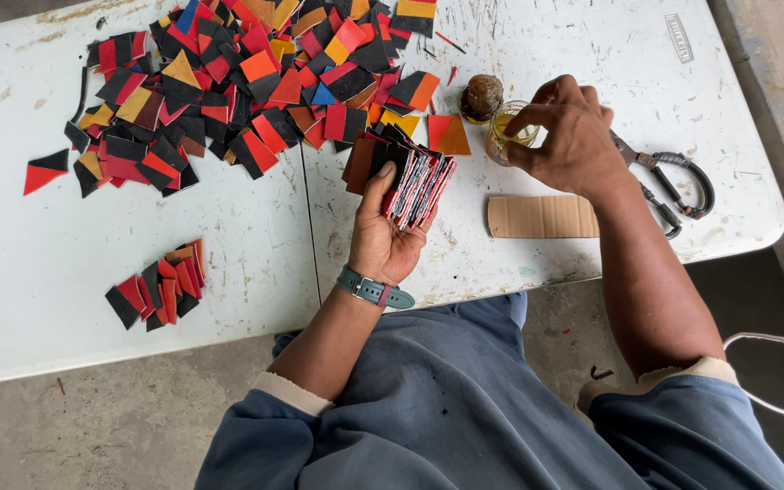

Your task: The person holds a stack of small colored foam pieces in one hand and repeatedly picks matching pieces from a pile on the table, dips them into a jar of glue, and presses them onto the stack to build it up. A cardboard strip and scissors sit on the table nearby.

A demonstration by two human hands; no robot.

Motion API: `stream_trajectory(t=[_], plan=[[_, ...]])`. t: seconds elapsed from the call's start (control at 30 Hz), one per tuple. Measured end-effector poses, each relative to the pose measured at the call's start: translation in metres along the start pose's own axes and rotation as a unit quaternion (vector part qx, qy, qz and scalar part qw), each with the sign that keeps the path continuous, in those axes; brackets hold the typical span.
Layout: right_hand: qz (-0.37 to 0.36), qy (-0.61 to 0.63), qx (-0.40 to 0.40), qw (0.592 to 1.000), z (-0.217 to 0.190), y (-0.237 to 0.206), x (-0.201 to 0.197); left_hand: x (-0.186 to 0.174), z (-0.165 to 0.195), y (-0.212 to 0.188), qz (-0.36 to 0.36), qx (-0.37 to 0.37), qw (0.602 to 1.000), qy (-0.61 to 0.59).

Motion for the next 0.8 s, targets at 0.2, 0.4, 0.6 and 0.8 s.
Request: stream_trajectory(t=[0.2,0.4,0.6,0.8], plan=[[0.028,0.009,-0.022,0.999,0.0,-0.001,0.002,-0.006,0.0,0.0,0.028,0.0,1.0,0.007],[0.029,0.032,-0.042,0.998,-0.001,-0.006,-0.004,-0.004,-0.001,0.002,0.021,0.008,1.0,-0.004],[-0.036,-0.077,-0.027,0.996,-0.006,0.002,-0.004,-0.003,-0.001,0.001,0.011,0.001,1.0,-0.012],[-0.131,-0.143,0.014,0.981,-0.012,0.018,0.006,-0.006,0.0,0.0,0.018,0.0,1.0,-0.003]])
Point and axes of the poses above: each hand's wrist, its own y-axis towards the middle knuckle, its own x-axis out of the palm, z = x × y, the point moved 6 cm from there along y, towards the middle knuckle, and after that the axes turned 7 degrees about -z, right-handed, at the moved point
